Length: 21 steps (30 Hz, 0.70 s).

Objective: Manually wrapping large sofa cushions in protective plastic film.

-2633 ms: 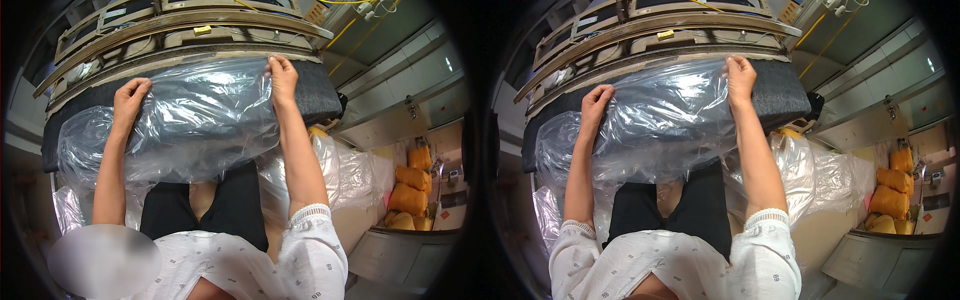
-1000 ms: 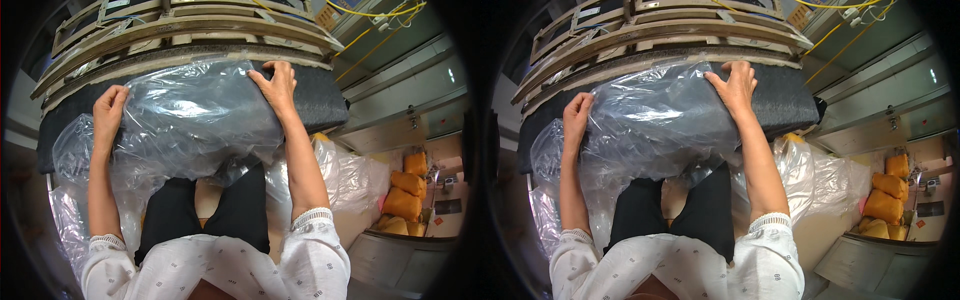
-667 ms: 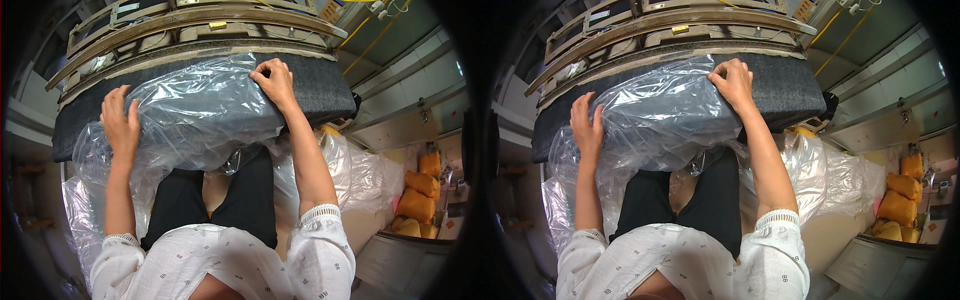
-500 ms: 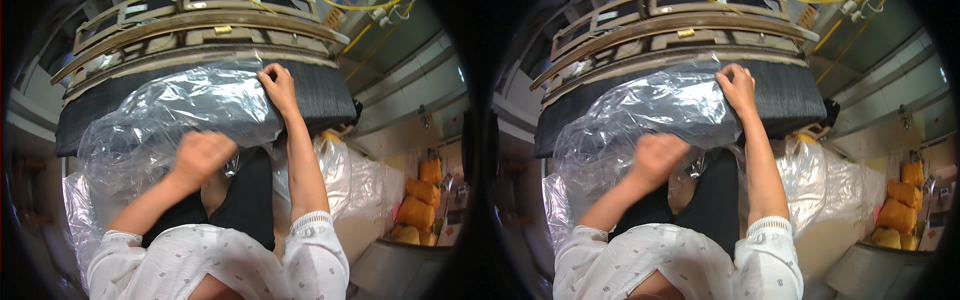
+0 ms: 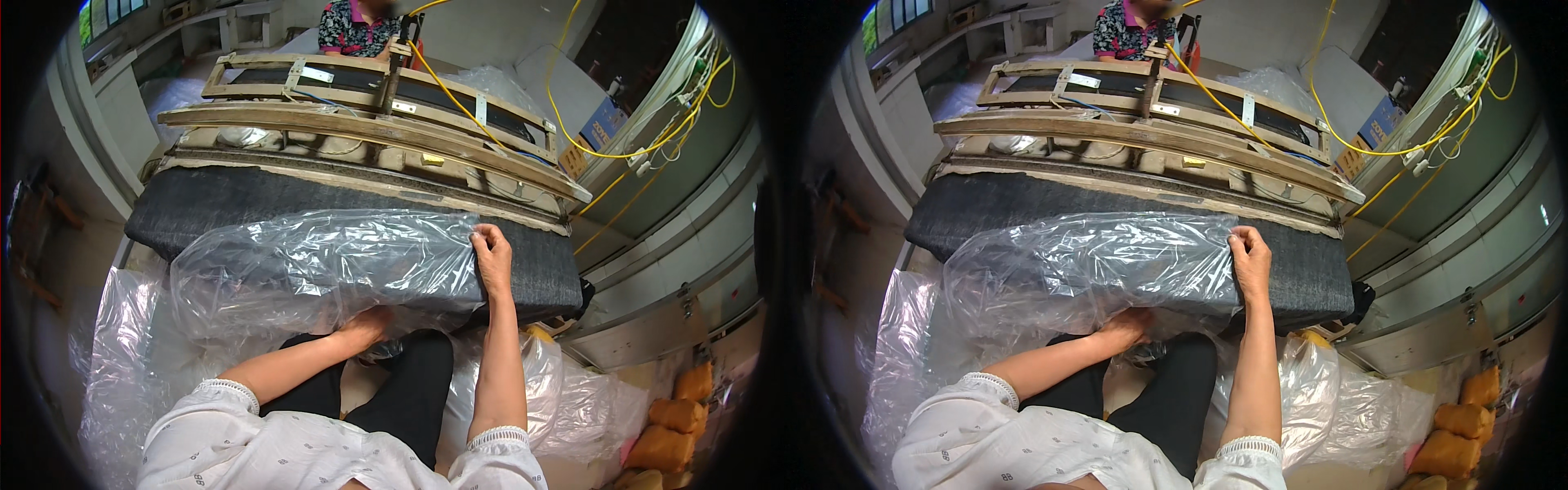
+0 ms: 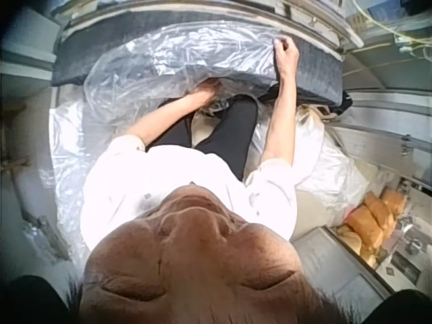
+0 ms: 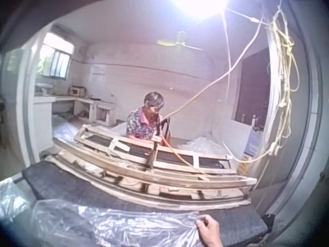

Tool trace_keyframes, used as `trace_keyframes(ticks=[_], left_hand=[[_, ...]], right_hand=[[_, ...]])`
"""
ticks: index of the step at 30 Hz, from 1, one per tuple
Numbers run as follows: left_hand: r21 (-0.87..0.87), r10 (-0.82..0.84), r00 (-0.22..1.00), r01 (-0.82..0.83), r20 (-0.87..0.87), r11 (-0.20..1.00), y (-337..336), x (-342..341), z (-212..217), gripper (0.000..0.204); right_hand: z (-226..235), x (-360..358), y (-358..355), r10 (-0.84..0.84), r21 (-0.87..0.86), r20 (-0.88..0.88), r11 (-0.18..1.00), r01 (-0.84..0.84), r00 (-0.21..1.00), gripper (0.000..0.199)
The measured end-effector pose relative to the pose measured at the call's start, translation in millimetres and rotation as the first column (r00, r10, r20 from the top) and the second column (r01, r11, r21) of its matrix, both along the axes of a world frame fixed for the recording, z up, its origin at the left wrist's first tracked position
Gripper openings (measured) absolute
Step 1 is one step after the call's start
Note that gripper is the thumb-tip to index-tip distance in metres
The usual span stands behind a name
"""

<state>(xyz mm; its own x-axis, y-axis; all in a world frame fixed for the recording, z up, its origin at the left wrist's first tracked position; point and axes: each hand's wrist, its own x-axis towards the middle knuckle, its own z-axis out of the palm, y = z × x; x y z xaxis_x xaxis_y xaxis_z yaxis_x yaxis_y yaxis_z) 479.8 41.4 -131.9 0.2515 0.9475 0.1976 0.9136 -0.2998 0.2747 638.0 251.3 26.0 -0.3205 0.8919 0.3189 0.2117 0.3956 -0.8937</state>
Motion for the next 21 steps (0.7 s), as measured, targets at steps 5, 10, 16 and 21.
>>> trace_keyframes(ticks=[5, 10, 16, 21], left_hand=[[-0.119, 0.194, 0.977, -0.204, -0.091, 0.972, -12.4, -7.0, -47.3, 0.021], [-0.209, 0.046, 0.713, 0.142, 0.699, 0.968, -53.9, -12.7, 104.4, 0.012], [-0.066, -0.114, -0.432, -0.381, 0.895, 0.922, -145.2, -124.2, 196.9, 0.02], [-0.013, -0.174, -0.17, -0.751, 0.97, 0.66, -177.4, -227.6, 215.0, 0.035]], right_hand=[[-1.2, -4.5, -2.0, 0.037, 0.008, 0.042, 0.999, -0.037, 0.998, 0.011], [-7.2, 10.3, -4.8, 0.046, -0.028, -0.006, 0.999, -0.046, 0.999, 0.013], [52.1, -25.2, -71.9, 0.218, -0.208, -0.177, 0.945, -0.253, 0.96, 0.013], [107.8, -27.7, -136.4, 0.484, -0.184, -0.235, 0.829, -0.528, 0.843, 0.034]])
